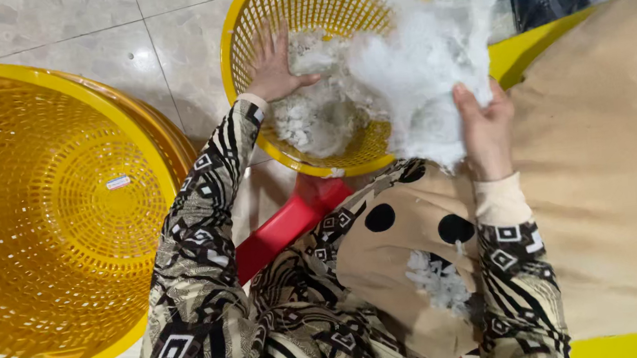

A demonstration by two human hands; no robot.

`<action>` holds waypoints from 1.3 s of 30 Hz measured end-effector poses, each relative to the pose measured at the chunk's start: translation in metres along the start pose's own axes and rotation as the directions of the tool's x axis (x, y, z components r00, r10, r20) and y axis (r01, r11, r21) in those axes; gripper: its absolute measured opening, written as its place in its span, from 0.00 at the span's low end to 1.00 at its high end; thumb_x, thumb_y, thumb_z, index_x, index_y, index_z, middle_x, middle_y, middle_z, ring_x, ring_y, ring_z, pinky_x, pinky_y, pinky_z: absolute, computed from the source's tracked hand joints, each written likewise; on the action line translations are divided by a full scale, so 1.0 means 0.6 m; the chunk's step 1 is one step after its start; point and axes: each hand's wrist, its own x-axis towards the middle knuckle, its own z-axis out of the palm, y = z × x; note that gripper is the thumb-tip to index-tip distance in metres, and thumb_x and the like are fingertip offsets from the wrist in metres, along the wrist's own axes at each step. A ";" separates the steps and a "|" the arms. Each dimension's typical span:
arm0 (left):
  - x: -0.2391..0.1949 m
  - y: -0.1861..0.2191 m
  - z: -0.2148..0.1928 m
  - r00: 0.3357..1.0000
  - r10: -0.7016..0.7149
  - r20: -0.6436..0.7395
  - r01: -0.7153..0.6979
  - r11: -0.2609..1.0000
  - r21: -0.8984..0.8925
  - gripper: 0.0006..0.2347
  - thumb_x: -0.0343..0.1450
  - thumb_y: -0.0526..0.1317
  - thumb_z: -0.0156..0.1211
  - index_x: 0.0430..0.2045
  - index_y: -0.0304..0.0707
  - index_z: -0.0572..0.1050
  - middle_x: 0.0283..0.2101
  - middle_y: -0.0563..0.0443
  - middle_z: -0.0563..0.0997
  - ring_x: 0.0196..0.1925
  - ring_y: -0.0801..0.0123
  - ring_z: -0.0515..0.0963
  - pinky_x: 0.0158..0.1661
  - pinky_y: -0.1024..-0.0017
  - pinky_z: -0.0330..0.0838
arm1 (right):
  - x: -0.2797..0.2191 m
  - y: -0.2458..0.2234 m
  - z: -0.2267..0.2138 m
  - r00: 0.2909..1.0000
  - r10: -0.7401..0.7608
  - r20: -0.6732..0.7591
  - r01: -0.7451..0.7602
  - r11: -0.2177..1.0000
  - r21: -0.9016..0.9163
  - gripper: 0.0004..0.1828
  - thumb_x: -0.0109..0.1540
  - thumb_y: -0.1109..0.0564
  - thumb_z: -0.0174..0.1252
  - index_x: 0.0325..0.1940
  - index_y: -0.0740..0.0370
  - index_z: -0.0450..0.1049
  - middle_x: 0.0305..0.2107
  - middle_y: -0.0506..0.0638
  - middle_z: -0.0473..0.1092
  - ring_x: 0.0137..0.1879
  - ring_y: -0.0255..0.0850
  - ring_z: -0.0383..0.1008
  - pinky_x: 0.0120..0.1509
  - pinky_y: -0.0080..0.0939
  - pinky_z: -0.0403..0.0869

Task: The person repeatedly takes handfuls of white fluffy material from a yellow basket and pushes them into a beige polka-dotted pillow through a hole. The person sits on a red stool and uses both hands to compress and insert the material.

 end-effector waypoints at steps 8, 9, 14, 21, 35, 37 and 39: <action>-0.050 0.047 0.057 0.981 0.178 0.075 -0.037 0.556 -0.830 0.34 0.73 0.60 0.56 0.70 0.41 0.57 0.77 0.44 0.53 0.76 0.54 0.59 0.69 0.46 0.57 | 0.016 0.115 0.067 0.897 -0.383 0.222 0.429 0.626 -0.651 0.24 0.67 0.58 0.63 0.62 0.74 0.67 0.48 0.66 0.74 0.55 0.63 0.77 0.59 0.51 0.73; -0.059 0.064 0.067 0.941 0.250 0.227 0.155 0.278 -0.948 0.36 0.68 0.58 0.59 0.68 0.40 0.56 0.75 0.48 0.56 0.71 0.57 0.65 0.62 0.47 0.61 | 0.009 0.127 0.090 0.837 -0.450 0.310 0.531 0.533 -0.659 0.29 0.65 0.57 0.65 0.64 0.76 0.65 0.51 0.70 0.71 0.57 0.67 0.73 0.61 0.53 0.71; -0.056 0.102 0.074 0.998 -0.057 0.021 0.037 0.286 -0.957 0.20 0.71 0.42 0.68 0.52 0.23 0.77 0.52 0.38 0.84 0.50 0.64 0.79 0.54 0.63 0.69 | -0.016 0.138 0.140 0.810 -0.266 0.522 0.546 0.667 -0.507 0.34 0.61 0.56 0.64 0.68 0.72 0.64 0.56 0.66 0.69 0.61 0.59 0.71 0.65 0.50 0.70; -0.067 0.055 0.072 0.997 0.031 -0.068 -0.070 0.094 -0.993 0.17 0.73 0.37 0.63 0.54 0.29 0.73 0.54 0.46 0.81 0.54 0.66 0.78 0.58 0.67 0.70 | 0.070 0.114 0.044 0.922 -0.386 -0.025 0.374 0.905 -0.201 0.38 0.63 0.60 0.69 0.73 0.62 0.59 0.60 0.54 0.64 0.61 0.40 0.66 0.66 0.43 0.71; -0.010 0.088 0.116 0.889 -0.436 -0.139 -0.019 0.268 -0.963 0.26 0.70 0.47 0.70 0.44 0.10 0.74 0.47 0.33 0.82 0.47 0.59 0.78 0.48 0.62 0.74 | 0.050 0.184 0.169 0.900 -0.378 0.217 0.431 0.698 -0.571 0.20 0.64 0.48 0.65 0.44 0.71 0.74 0.32 0.67 0.75 0.38 0.61 0.77 0.42 0.56 0.73; 0.031 0.052 0.140 0.804 -0.570 -0.171 0.032 0.328 -0.944 0.24 0.70 0.46 0.70 0.41 0.11 0.76 0.45 0.31 0.83 0.45 0.58 0.79 0.47 0.61 0.75 | 0.040 0.181 0.175 0.940 -0.185 0.287 0.337 0.638 -0.693 0.19 0.64 0.48 0.64 0.36 0.69 0.75 0.27 0.68 0.74 0.36 0.65 0.76 0.41 0.60 0.71; 0.075 0.006 0.162 0.735 -0.638 -0.230 -0.003 0.335 -0.942 0.21 0.66 0.45 0.69 0.38 0.15 0.80 0.43 0.32 0.85 0.43 0.57 0.84 0.46 0.62 0.75 | 0.026 0.177 0.188 0.914 -0.221 0.339 0.402 0.586 -0.703 0.16 0.65 0.50 0.62 0.35 0.67 0.77 0.26 0.68 0.73 0.34 0.65 0.76 0.39 0.61 0.71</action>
